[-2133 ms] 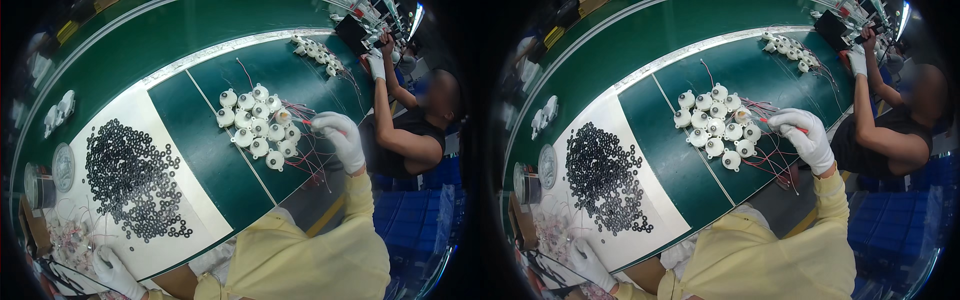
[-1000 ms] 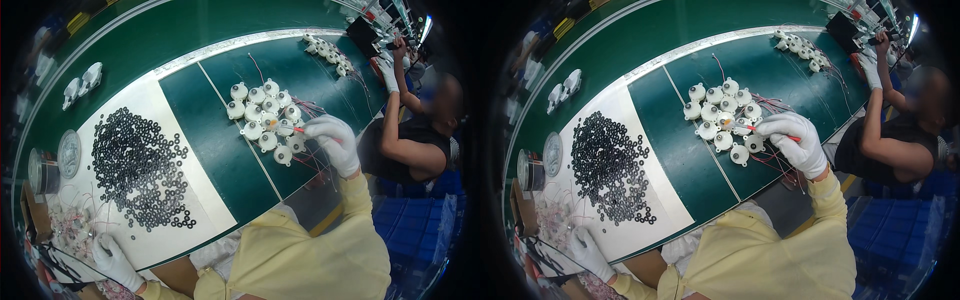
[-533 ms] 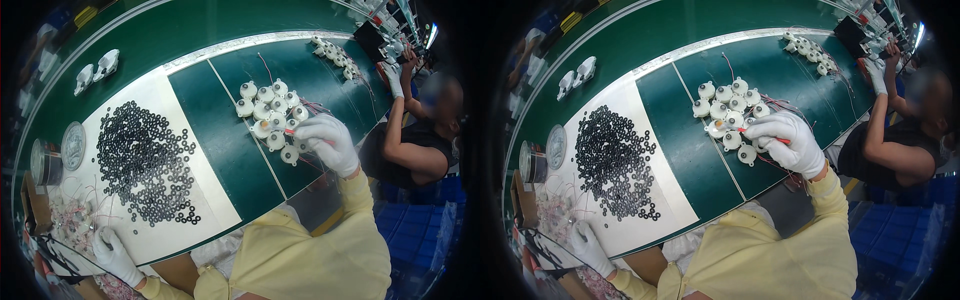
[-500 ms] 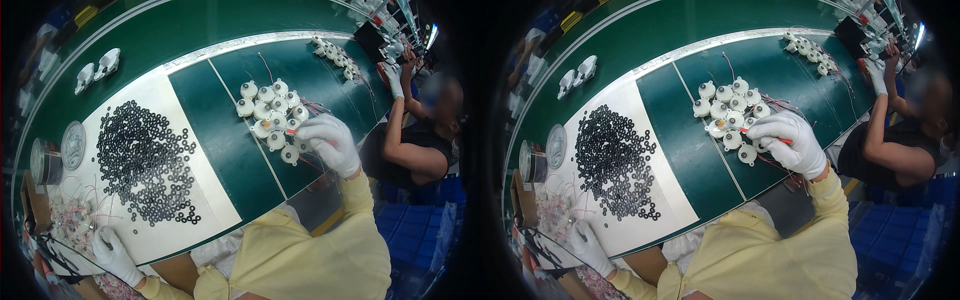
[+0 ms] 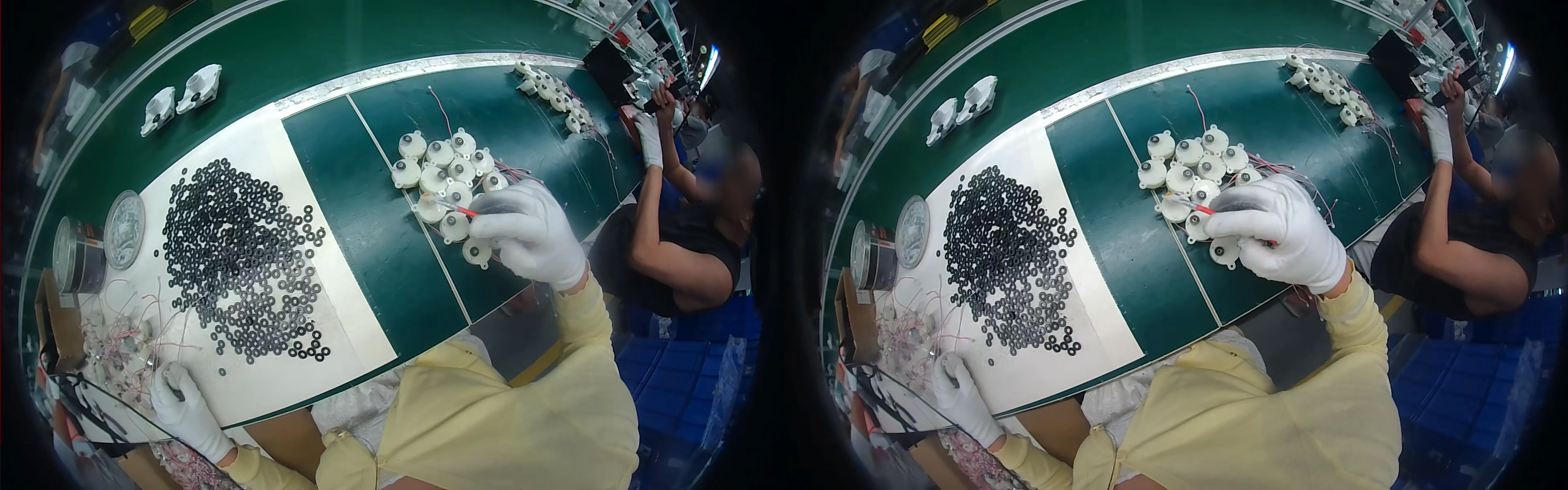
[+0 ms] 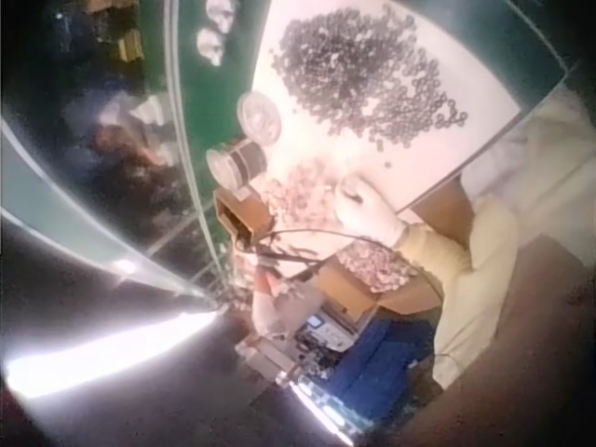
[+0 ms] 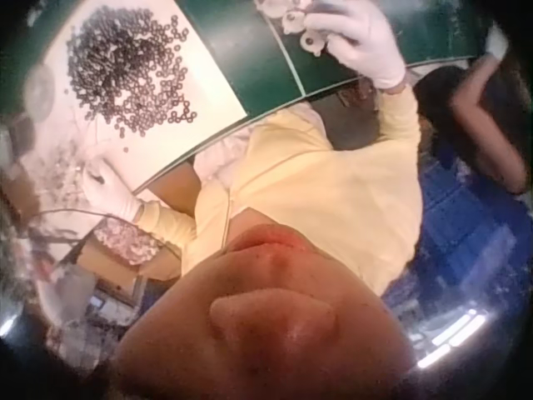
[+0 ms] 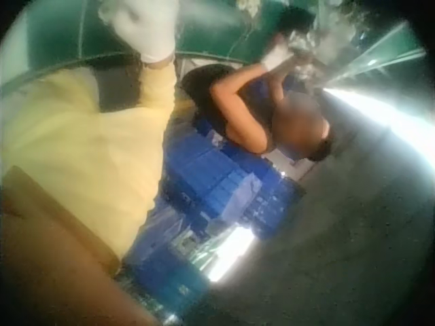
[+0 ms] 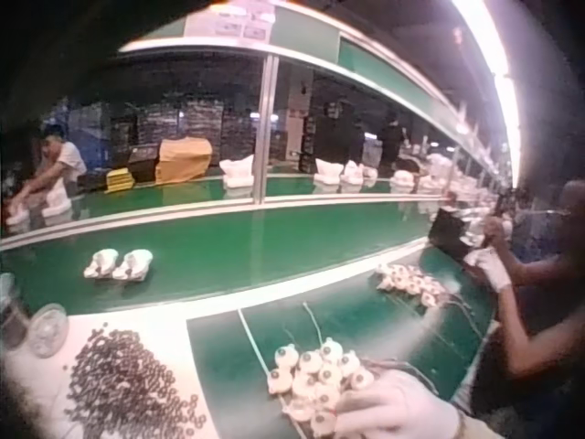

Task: The person assembles small white electronic components by inserting black washers into their centers and applying a substance with a brush. The person handles the components one at a time, picking up washers from a pile on the table and placing them into the units, then using a brush to apply a substance from a container to the components.

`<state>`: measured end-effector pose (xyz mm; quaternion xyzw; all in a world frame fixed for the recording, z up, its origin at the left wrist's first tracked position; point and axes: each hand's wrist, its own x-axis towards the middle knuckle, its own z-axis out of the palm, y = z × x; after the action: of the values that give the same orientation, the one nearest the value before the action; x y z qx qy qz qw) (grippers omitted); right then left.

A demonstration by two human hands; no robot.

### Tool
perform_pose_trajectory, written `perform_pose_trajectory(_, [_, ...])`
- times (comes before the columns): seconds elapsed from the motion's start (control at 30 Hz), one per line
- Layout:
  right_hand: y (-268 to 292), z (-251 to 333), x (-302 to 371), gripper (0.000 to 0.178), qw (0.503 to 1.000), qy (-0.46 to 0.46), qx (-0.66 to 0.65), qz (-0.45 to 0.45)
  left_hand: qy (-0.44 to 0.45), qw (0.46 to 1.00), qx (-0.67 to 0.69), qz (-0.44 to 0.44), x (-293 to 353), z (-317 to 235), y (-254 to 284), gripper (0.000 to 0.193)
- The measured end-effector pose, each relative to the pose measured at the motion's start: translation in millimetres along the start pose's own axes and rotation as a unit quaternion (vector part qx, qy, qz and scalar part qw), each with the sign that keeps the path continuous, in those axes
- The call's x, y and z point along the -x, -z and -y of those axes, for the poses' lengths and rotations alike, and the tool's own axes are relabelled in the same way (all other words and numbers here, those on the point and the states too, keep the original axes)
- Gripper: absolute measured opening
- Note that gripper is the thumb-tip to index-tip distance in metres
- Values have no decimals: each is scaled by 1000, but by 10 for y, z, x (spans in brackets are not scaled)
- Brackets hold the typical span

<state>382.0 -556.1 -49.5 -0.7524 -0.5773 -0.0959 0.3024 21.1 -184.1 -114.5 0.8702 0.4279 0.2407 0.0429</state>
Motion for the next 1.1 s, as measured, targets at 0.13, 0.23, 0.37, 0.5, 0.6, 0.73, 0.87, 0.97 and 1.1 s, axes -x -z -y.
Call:
perform_pose_trajectory(0.13, [-31,-16,7,38,1000,4,29,-6,7,1000,6,6,-1,-9,5,25])
perform_pose_trajectory(0.23, [-17,-22,10,38,999,-10,36,9,9,1000,12,4,5,8,-2,25])
perform_pose_trajectory(0.37, [5,-43,29,38,999,-11,53,8,7,1000,12,1,1,-18,0,25])
perform_pose_trajectory(0.5, [52,-50,32,38,997,-12,80,14,7,1000,11,1,4,5,-2,24])
perform_pose_trajectory(0.6, [104,-51,39,37,996,-15,89,16,-33,999,14,-34,2,4,-36,18])
perform_pose_trajectory(0.73, [169,-14,-25,36,996,-11,92,16,-29,999,16,-28,-1,6,-29,18])
perform_pose_trajectory(0.87, [188,45,-133,36,997,0,73,29,-36,999,16,-35,-9,-2,-34,18])
perform_pose_trajectory(0.97, [172,31,-136,35,997,1,72,40,-38,998,16,-38,-15,-35,-25,18])
perform_pose_trajectory(1.1, [199,19,-53,36,997,-13,69,30,-33,999,12,-35,-8,-19,-24,18])
